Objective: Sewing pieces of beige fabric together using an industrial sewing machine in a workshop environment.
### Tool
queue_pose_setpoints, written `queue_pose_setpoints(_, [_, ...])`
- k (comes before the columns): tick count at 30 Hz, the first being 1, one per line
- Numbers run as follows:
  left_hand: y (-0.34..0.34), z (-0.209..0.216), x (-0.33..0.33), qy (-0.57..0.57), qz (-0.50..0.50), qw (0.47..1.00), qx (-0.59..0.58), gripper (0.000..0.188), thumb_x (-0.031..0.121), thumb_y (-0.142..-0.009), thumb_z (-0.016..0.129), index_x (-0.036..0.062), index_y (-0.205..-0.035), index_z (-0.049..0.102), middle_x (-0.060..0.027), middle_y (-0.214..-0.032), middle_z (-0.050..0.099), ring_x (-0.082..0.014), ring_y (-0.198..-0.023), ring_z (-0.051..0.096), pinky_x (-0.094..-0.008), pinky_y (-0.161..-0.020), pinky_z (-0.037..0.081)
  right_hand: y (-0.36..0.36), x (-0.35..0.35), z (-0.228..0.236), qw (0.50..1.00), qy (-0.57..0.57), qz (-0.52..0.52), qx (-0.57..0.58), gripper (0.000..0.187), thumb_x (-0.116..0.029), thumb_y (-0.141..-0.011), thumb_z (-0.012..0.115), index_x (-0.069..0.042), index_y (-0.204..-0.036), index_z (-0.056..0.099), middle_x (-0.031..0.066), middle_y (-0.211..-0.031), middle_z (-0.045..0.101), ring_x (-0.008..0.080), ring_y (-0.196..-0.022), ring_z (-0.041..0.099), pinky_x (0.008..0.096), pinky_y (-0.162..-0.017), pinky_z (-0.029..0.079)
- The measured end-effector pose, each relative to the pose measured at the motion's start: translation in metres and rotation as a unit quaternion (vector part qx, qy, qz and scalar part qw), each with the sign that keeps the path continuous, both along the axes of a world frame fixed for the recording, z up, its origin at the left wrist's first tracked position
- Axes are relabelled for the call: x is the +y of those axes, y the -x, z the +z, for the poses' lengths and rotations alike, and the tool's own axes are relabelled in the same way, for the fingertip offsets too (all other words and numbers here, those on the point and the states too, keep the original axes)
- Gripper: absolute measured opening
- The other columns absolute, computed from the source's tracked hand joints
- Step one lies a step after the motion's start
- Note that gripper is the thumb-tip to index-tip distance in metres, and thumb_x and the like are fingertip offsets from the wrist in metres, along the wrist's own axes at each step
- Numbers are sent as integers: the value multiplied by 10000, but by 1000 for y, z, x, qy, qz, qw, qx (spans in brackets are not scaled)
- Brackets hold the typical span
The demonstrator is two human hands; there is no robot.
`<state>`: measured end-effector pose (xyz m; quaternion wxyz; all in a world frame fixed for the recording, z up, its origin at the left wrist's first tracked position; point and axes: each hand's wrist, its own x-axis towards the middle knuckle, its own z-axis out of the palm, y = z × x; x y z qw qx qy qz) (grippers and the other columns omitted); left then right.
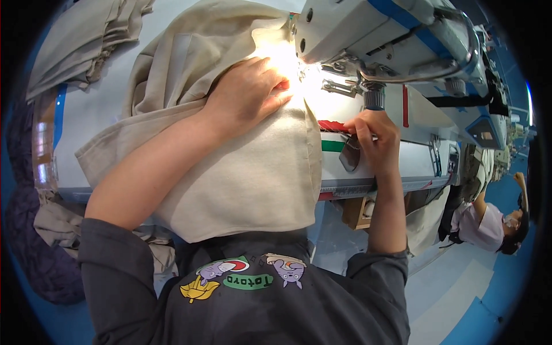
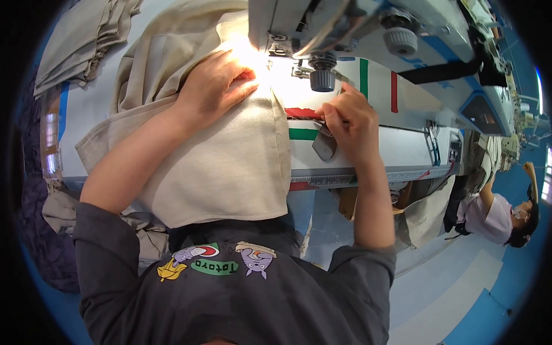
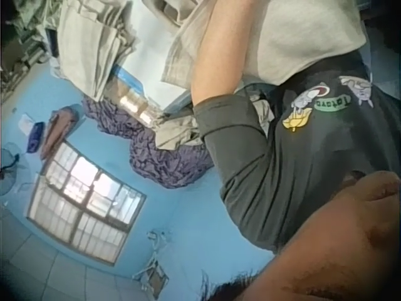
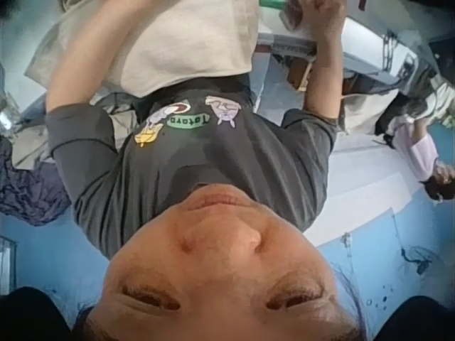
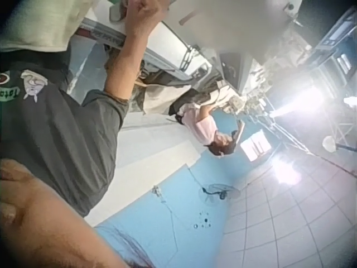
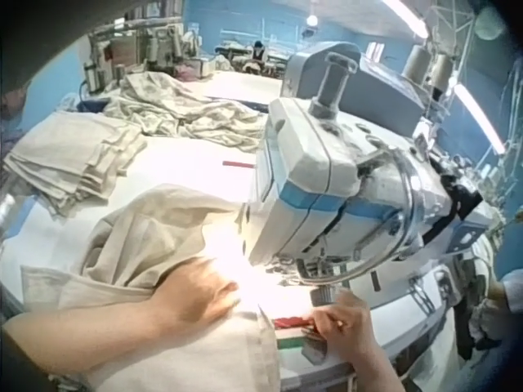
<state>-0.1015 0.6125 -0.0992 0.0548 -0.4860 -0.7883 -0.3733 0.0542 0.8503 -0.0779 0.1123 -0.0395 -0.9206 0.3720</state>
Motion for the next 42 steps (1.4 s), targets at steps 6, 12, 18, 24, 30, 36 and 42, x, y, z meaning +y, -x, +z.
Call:
queue_pose_setpoints(6, [3,24,6,108,-1,992,-58,259,262,-806,736,43,-794,596,-121,-822,624,-307,-843,613,-415,-741,484,-6,-75,3,977,-194,41,81,295,-180,-728,795,-61,-897,584,84,-1000,549,294,-1050,519,424,-911,405])
queue_pose_setpoints(12, [5,26,12,114,-18,991,-72,262,270,-844,713,43,-834,582,-131,-759,600,-294,-713,587,-412,-658,455,-22,-87,-13,987,-149,1,67,290,-169,-727,795,-51,-839,554,99,-993,539,321,-1077,521,448,-916,396])
queue_pose_setpoints(18, [2,14,12,98,-2,995,-29,214,230,-831,731,70,-848,590,-97,-819,622,-261,-739,596,-374,-664,474,-40,-90,-9,991,-120,-27,53,241,-142,-741,784,-58,-828,576,90,-988,552,321,-1131,526,464,-970,396])
queue_pose_setpoints(24, [6,7,6,60,-71,979,179,141,167,-812,685,96,-912,615,-23,-963,616,-205,-899,594,-338,-766,489,-48,-104,-10,987,-130,-83,46,221,-108,-709,788,-70,-762,578,76,-987,553,317,-1169,521,472,-1019,392])
queue_pose_setpoints(30, [-6,4,-6,107,-99,973,180,311,113,-853,608,107,-1160,659,-15,-1061,645,-205,-953,609,-331,-872,488,-58,-102,-5,979,-177,58,76,220,-77,-678,780,-78,-723,565,60,-971,551,277,-1109,558,462,-983,437])
queue_pose_setpoints(36, [-5,-1,-13,66,-103,983,137,353,80,-832,637,108,-1184,633,-32,-1111,650,-229,-949,610,-344,-866,492,-42,-88,18,990,-97,101,34,186,-87,-723,753,-57,-724,570,70,-901,562,269,-906,603,397,-743,490])
queue_pose_setpoints(42, [-5,0,-11,59,-108,983,137,362,71,-812,658,102,-1172,641,-36,-1140,646,-241,-974,610,-350,-876,493,11,-81,4,985,-148,-77,35,194,-183,-806,736,-79,-768,577,78,-830,540,269,-773,577,372,-640,474])
